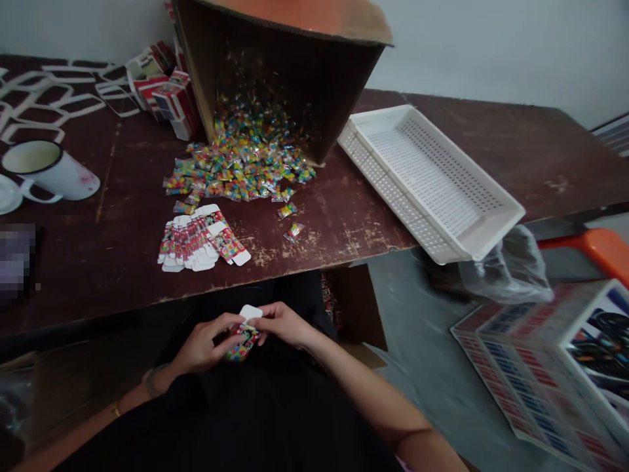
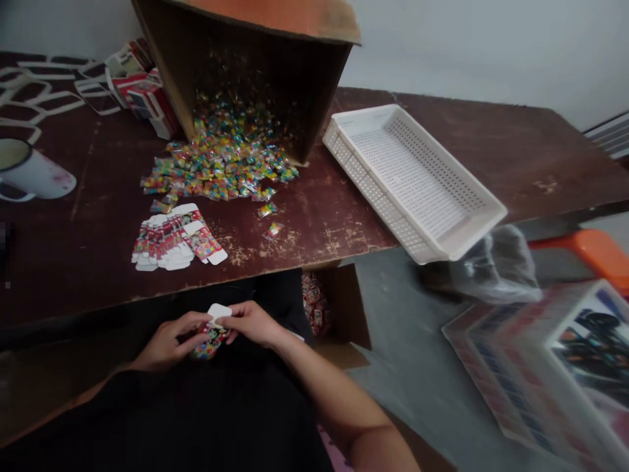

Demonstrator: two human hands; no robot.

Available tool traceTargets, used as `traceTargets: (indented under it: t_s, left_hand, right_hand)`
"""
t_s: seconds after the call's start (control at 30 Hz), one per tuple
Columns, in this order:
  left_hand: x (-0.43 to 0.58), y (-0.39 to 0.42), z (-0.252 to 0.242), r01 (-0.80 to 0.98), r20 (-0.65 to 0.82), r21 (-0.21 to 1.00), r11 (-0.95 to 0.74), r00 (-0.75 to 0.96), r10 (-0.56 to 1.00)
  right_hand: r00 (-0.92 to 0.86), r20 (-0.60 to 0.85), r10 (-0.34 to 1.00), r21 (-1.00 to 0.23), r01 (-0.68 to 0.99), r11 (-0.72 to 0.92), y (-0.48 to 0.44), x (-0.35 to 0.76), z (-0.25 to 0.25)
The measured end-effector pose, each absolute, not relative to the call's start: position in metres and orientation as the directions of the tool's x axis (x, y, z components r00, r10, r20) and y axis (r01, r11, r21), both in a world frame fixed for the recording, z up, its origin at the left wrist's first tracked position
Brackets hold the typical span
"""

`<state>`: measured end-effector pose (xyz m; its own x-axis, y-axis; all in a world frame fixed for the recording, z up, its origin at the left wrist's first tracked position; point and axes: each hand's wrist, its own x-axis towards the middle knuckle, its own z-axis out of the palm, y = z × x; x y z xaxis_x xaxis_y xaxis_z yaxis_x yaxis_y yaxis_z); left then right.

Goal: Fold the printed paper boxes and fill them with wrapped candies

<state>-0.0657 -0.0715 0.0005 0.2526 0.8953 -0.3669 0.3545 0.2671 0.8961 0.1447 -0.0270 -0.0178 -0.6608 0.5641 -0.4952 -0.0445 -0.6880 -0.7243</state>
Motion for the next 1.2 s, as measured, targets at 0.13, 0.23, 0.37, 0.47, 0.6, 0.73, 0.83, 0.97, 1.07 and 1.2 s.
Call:
traceTargets:
  t_s: [0.13, 0.23, 0.37, 0.47, 0.6, 0.73, 0.83, 0.97, 1.07, 1.2]
  left_hand:
    - [-0.061, -0.074, 0.007, 0.241, -0.421, 0.892, 0.382, 0.138, 0.897]
    - [-0.057, -0.069, 0.015, -0.053, -0.593, 0.797, 0.601, 0.114, 0.797]
    - [-0.057, -0.065, 0.019, -0.292, -0.723, 0.535, 0.792, 0.327, 0.609]
    - [-0.06, -0.065, 0.018, -0.293, -0.719, 0.459, 0.839, 0.432, 0.545]
    - [-0.068, -0.068, 0.012, -0.271, -0.677, 0.475, 0.837, 0.496, 0.544]
    - [-0.078, -0.073, 0.006, -0.186, -0.612, 0.613, 0.768, 0.503, 0.611]
    - [-0.082, -0.077, 0.001, -0.148, -0.58, 0.641, 0.753, 0.549, 0.602]
    - [-0.084, -0.076, -0.001, -0.132, -0.562, 0.678, 0.723, 0.541, 0.626]
    - [-0.085, -0.074, 0.004, -0.141, -0.552, 0.66, 0.738, 0.575, 0.604]
    - [-0.083, -0.071, 0.011, -0.131, -0.581, 0.61, 0.782, 0.597, 0.553]
  right_hand:
    - [-0.657, -0.42, 0.626, -0.873, 0.105, -0.476, -0.021, 0.138, -0.011]
    - [-0.681, -0.173, 0.712, -0.982, 0.177, -0.069, -0.019, 0.134, 0.001]
    - [-0.699, 0.013, 0.715, -0.971, 0.162, 0.176, -0.028, 0.128, 0.012]
    - [-0.638, -0.139, 0.758, -0.989, 0.135, -0.067, -0.032, 0.124, 0.009]
    - [-0.663, -0.198, 0.722, -0.98, 0.114, -0.164, -0.027, 0.126, 0.007]
    - [-0.738, 0.012, 0.675, -0.956, 0.188, 0.223, -0.029, 0.135, 0.016]
    - [-0.761, 0.04, 0.648, -0.902, 0.252, 0.351, -0.032, 0.137, 0.017]
    - [-0.751, -0.006, 0.661, -0.936, 0.237, 0.262, -0.022, 0.136, 0.011]
    - [-0.831, 0.119, 0.543, -0.907, 0.131, 0.4, -0.015, 0.137, 0.012]
    - [-0.91, 0.181, 0.373, -0.772, 0.103, 0.627, -0.02, 0.14, 0.023]
